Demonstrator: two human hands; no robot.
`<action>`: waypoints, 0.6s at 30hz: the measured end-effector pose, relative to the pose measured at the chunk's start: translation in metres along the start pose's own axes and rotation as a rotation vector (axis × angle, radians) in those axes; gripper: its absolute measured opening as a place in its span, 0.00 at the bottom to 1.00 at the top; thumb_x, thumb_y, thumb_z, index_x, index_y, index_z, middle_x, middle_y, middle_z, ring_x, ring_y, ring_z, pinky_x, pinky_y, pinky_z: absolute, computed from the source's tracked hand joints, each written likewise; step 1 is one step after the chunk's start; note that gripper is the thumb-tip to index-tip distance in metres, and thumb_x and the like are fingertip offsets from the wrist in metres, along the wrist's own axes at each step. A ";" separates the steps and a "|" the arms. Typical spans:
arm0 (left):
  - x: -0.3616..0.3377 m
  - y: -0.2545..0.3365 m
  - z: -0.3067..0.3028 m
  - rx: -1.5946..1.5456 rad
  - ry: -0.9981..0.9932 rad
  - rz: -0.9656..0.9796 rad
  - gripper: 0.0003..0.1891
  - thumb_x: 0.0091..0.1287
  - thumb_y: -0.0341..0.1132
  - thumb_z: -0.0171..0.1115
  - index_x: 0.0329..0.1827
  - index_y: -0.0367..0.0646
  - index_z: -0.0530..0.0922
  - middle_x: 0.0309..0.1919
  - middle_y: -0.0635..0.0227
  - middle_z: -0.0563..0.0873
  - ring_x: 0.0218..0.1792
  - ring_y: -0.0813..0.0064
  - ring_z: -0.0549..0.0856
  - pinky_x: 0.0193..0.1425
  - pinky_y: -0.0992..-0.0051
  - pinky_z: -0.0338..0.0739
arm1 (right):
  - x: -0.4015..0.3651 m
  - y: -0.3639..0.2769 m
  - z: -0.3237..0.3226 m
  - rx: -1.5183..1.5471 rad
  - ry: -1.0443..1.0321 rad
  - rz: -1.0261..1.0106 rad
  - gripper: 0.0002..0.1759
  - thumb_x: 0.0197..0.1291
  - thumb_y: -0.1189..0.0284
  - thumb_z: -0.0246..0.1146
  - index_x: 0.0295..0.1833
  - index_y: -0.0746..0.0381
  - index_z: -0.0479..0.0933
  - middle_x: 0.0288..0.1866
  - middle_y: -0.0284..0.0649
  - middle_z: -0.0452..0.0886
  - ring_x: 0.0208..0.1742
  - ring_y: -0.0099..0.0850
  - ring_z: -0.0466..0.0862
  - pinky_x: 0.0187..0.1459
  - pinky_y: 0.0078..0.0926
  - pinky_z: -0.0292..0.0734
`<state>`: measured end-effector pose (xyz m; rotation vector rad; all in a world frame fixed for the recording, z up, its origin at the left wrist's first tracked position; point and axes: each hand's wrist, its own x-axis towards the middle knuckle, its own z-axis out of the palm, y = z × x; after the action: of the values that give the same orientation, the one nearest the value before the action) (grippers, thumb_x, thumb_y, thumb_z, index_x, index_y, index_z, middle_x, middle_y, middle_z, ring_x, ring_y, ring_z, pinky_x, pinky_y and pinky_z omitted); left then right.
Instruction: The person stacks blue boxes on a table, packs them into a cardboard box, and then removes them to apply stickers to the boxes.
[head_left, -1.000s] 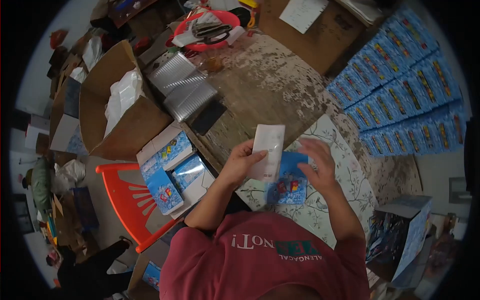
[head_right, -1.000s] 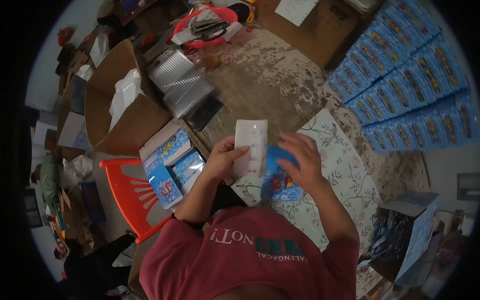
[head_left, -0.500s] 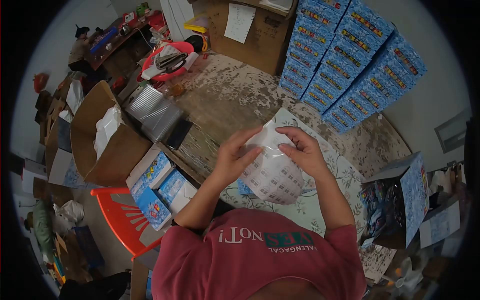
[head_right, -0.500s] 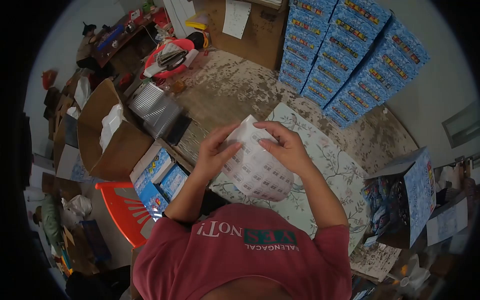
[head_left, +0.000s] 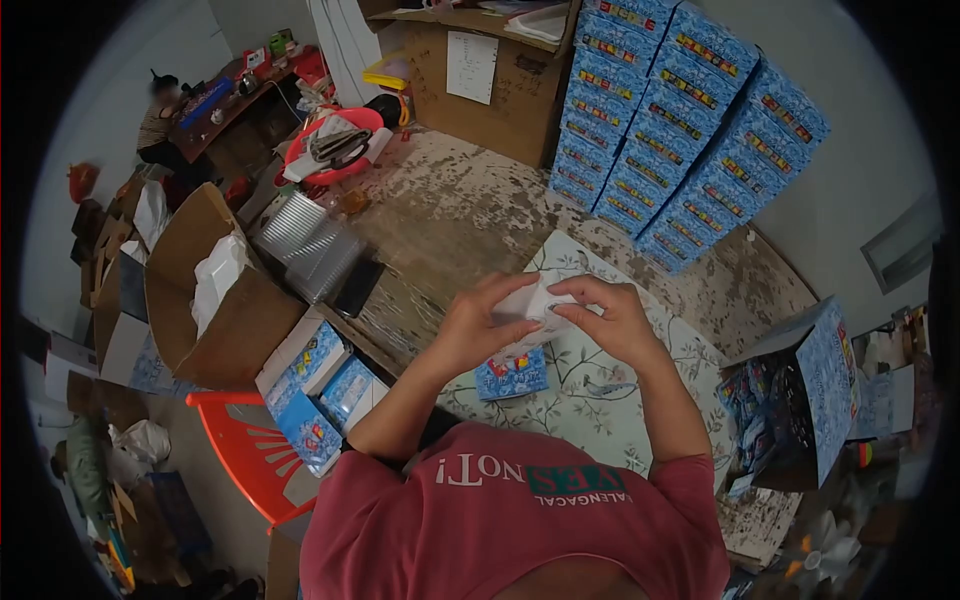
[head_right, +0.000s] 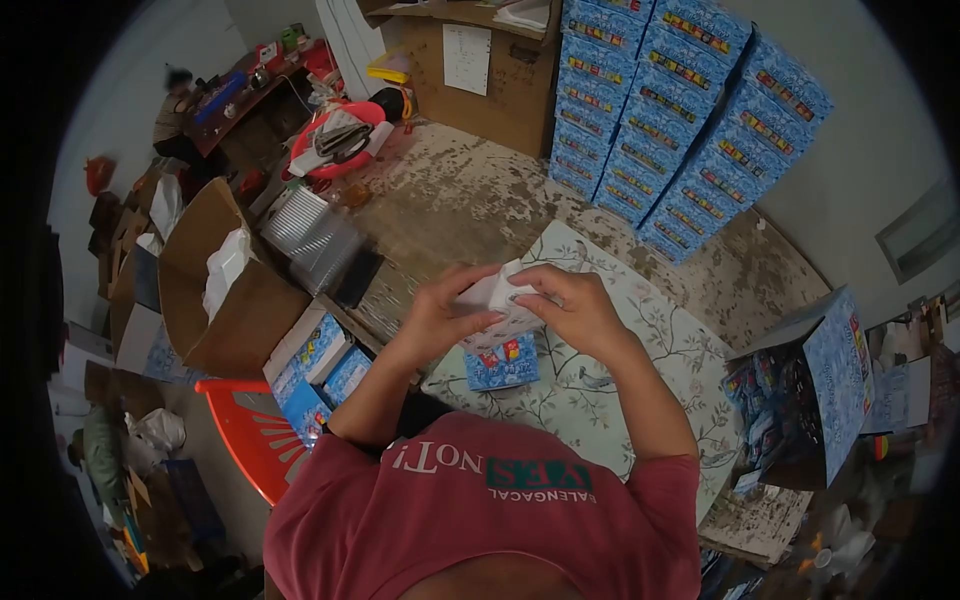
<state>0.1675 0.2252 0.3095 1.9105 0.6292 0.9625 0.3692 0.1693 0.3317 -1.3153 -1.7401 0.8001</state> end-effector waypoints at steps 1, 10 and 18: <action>0.000 0.001 0.000 0.032 -0.009 -0.035 0.22 0.53 0.27 0.67 0.53 0.41 0.76 0.39 0.60 0.79 0.40 0.67 0.82 0.42 0.73 0.78 | 0.000 0.002 0.002 -0.013 0.001 0.002 0.12 0.54 0.76 0.64 0.46 0.63 0.78 0.41 0.38 0.82 0.41 0.26 0.82 0.43 0.22 0.76; 0.000 -0.013 -0.005 0.305 0.026 0.229 0.12 0.55 0.24 0.64 0.42 0.39 0.79 0.33 0.61 0.78 0.32 0.63 0.80 0.33 0.70 0.74 | 0.009 -0.003 0.015 -0.049 0.034 0.030 0.09 0.54 0.75 0.64 0.42 0.64 0.78 0.37 0.37 0.83 0.38 0.26 0.82 0.41 0.23 0.75; 0.002 -0.011 -0.010 0.317 0.033 0.236 0.09 0.55 0.25 0.62 0.39 0.40 0.80 0.30 0.61 0.77 0.32 0.60 0.79 0.36 0.67 0.72 | 0.016 -0.012 0.015 -0.107 0.020 0.032 0.06 0.55 0.74 0.62 0.38 0.63 0.76 0.36 0.38 0.77 0.42 0.30 0.78 0.45 0.27 0.71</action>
<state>0.1600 0.2369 0.3040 2.2929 0.6128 1.0948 0.3482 0.1812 0.3375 -1.4210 -1.7707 0.7171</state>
